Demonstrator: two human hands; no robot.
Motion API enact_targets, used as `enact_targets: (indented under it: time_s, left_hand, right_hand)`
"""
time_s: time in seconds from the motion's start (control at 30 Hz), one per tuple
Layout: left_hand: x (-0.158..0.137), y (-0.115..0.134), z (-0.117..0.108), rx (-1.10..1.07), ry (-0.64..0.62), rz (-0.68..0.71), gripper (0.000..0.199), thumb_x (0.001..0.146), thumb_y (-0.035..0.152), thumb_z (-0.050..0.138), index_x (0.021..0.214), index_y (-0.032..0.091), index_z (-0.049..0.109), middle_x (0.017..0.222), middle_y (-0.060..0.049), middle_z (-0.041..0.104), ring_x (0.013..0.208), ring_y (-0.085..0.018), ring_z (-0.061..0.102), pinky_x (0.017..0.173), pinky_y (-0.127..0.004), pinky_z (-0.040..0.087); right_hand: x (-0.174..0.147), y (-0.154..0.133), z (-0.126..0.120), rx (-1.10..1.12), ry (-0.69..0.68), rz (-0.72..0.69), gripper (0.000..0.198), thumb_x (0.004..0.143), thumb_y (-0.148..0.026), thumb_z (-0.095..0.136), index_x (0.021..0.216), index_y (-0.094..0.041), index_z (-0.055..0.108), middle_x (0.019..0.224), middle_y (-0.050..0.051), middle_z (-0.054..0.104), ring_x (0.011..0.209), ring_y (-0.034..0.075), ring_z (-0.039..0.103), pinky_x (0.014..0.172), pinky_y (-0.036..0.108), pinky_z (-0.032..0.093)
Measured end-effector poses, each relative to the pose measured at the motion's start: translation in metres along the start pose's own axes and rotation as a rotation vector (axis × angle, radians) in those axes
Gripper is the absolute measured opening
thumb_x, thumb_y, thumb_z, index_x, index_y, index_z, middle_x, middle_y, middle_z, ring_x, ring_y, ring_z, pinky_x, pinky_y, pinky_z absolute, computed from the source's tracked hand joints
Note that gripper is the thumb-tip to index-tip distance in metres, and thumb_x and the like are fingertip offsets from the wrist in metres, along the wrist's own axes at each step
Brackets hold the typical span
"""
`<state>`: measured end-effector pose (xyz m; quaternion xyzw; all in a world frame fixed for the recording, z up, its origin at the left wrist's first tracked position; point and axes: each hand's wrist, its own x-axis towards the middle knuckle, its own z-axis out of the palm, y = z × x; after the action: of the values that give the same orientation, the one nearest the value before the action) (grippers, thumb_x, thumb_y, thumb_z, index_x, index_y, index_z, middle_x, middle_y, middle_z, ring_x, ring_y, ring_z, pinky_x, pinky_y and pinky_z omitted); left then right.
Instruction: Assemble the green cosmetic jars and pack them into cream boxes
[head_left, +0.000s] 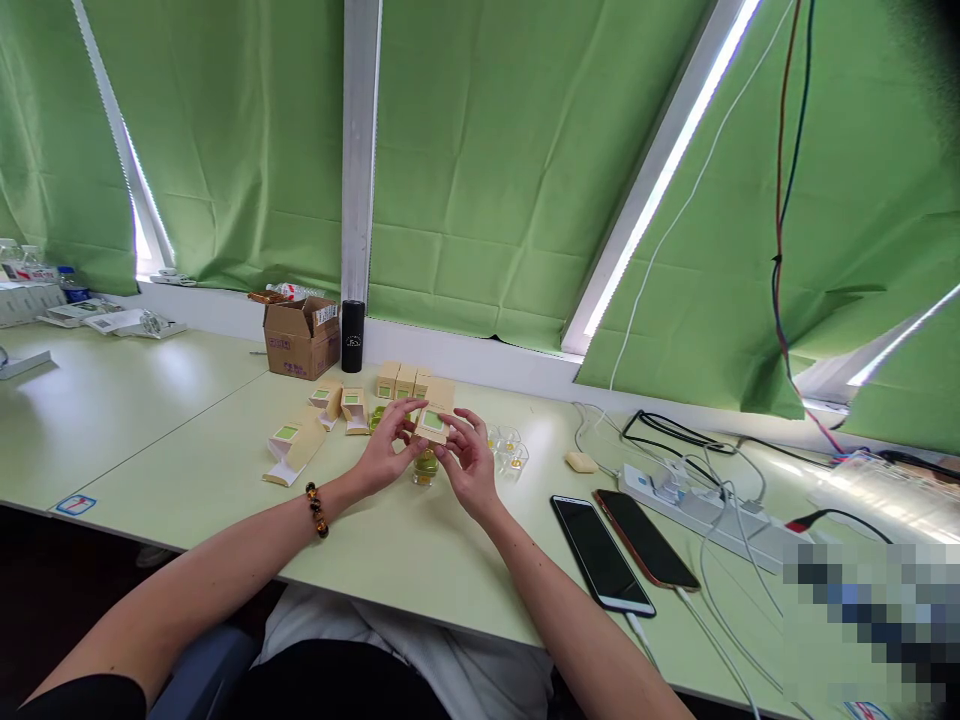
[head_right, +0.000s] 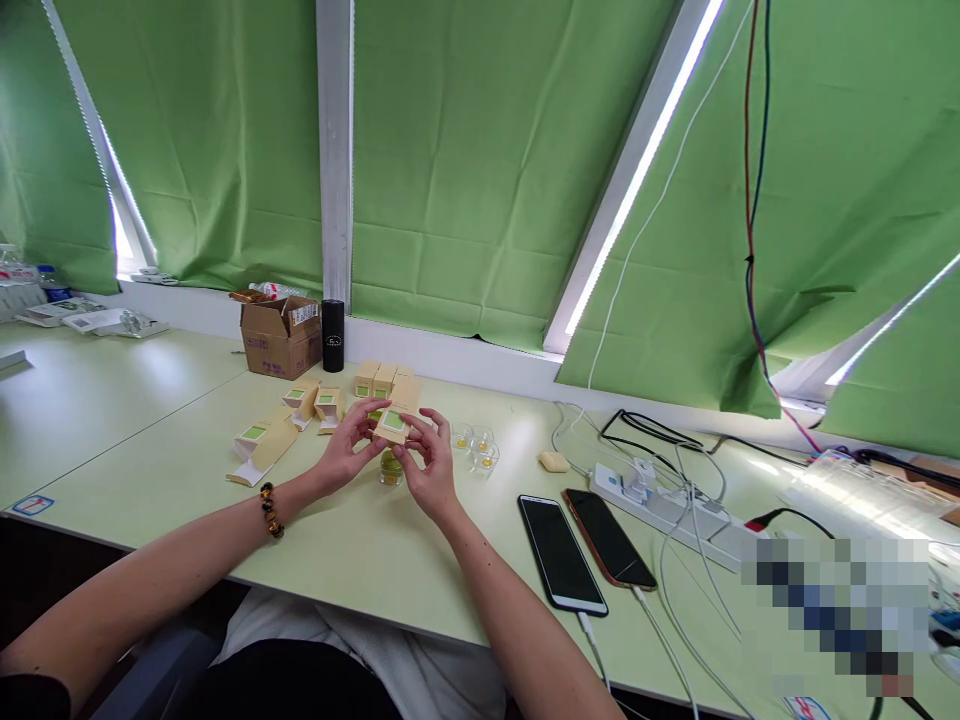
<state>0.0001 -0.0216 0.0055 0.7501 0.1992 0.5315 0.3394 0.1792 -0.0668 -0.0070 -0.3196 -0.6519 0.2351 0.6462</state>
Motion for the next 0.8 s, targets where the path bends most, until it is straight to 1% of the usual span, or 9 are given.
enact_targets:
  time_s: [0.27, 0.57, 0.8]
  left_hand:
    - [0.0003, -0.0003, 0.0028, 0.04, 0.043, 0.02, 0.048, 0.093, 0.039, 0.069, 0.137, 0.027, 0.056, 0.146, -0.013, 0.046, 0.098, -0.017, 0.064, 0.084, -0.034, 0.057]
    - [0.0011, -0.0018, 0.0045, 0.073, 0.081, 0.032, 0.044, 0.092, 0.033, 0.07, 0.133, 0.027, 0.058, 0.144, -0.013, 0.049, 0.1, -0.018, 0.066, 0.085, -0.036, 0.058]
    - [0.0011, -0.001, 0.0055, 0.082, 0.088, 0.054, 0.041, 0.093, 0.031, 0.069, 0.132, 0.026, 0.058, 0.144, -0.013, 0.047, 0.106, -0.019, 0.063, 0.085, -0.035, 0.057]
  right_hand:
    - [0.0001, -0.0023, 0.0003, 0.017, 0.009, 0.01, 0.038, 0.094, -0.036, 0.071, 0.131, -0.034, 0.065, 0.145, 0.009, 0.037, 0.092, 0.015, 0.07, 0.097, 0.044, 0.061]
    - [0.0, -0.0011, 0.0014, 0.02, 0.018, 0.028, 0.034, 0.094, -0.038, 0.07, 0.128, -0.034, 0.068, 0.142, 0.008, 0.039, 0.094, 0.015, 0.07, 0.097, 0.043, 0.061]
    - [0.0, -0.0025, 0.0014, -0.013, 0.022, 0.024, 0.033, 0.094, -0.039, 0.069, 0.127, -0.033, 0.069, 0.14, 0.008, 0.039, 0.096, 0.016, 0.069, 0.097, 0.043, 0.062]
